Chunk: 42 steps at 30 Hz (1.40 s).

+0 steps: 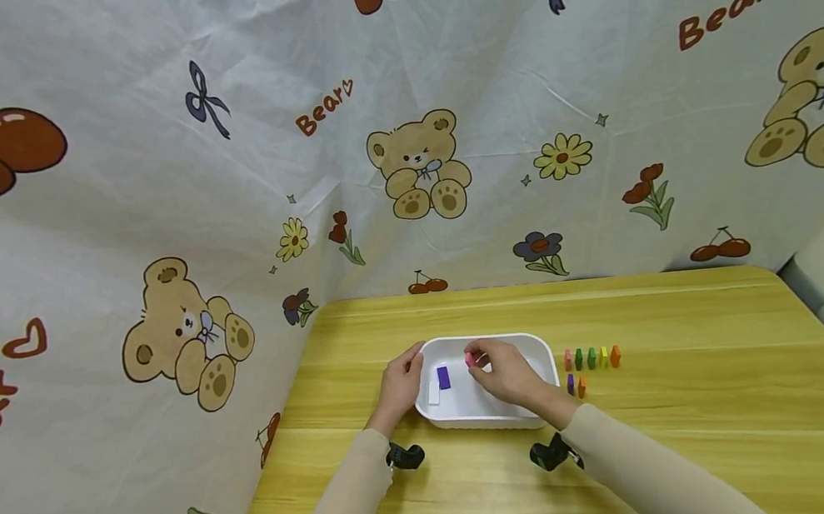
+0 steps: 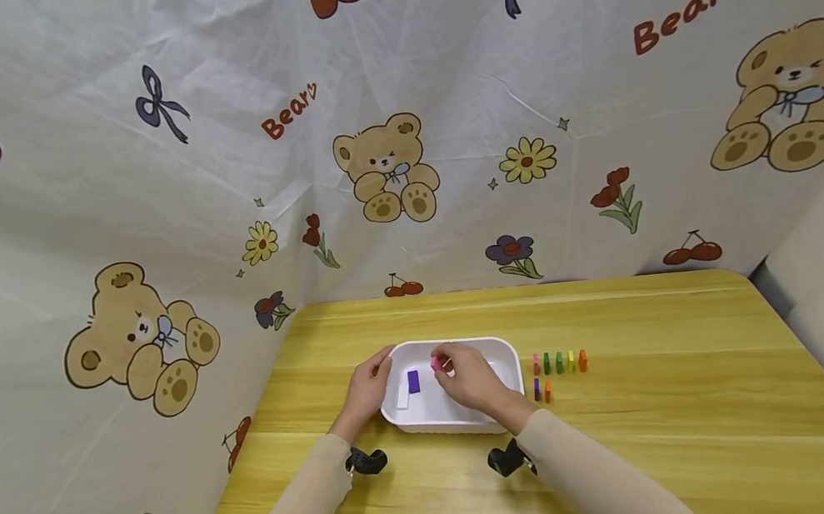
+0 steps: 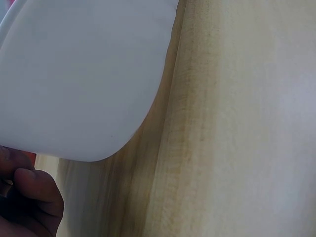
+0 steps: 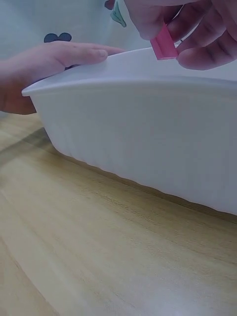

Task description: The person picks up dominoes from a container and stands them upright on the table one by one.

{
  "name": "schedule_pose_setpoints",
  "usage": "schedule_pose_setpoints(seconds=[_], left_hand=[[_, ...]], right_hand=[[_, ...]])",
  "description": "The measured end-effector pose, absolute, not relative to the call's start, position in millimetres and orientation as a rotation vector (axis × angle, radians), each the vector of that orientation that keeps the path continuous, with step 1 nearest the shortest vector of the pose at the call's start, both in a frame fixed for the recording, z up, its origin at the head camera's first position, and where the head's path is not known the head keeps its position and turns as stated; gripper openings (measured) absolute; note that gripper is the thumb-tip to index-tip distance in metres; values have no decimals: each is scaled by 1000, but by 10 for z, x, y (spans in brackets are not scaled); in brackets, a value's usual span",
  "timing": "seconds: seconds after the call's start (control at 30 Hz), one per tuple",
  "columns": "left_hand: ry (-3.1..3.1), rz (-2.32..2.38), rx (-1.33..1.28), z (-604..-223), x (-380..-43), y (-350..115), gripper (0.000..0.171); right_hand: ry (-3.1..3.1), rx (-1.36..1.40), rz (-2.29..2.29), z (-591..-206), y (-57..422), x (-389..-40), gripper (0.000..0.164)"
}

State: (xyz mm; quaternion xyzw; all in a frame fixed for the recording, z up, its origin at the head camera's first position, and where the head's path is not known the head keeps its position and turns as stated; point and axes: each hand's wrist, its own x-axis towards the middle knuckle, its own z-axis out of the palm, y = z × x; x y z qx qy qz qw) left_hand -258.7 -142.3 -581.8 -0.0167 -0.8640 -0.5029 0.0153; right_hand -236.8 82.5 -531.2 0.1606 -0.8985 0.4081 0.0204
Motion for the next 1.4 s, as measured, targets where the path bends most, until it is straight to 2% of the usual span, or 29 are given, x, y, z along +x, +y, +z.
schedule_pose_setpoints(seconds=[1.07, 1.4], left_hand=[[-2674, -1607, -61, -5895, -2650, -1451, 38], [-2660, -1599, -68, -5887, -2637, -1450, 38]], right_hand=[[-2742, 594, 1323, -5213, 1182, -2219, 20], [-2731, 531, 1429, -5206, 1270, -2134, 24]])
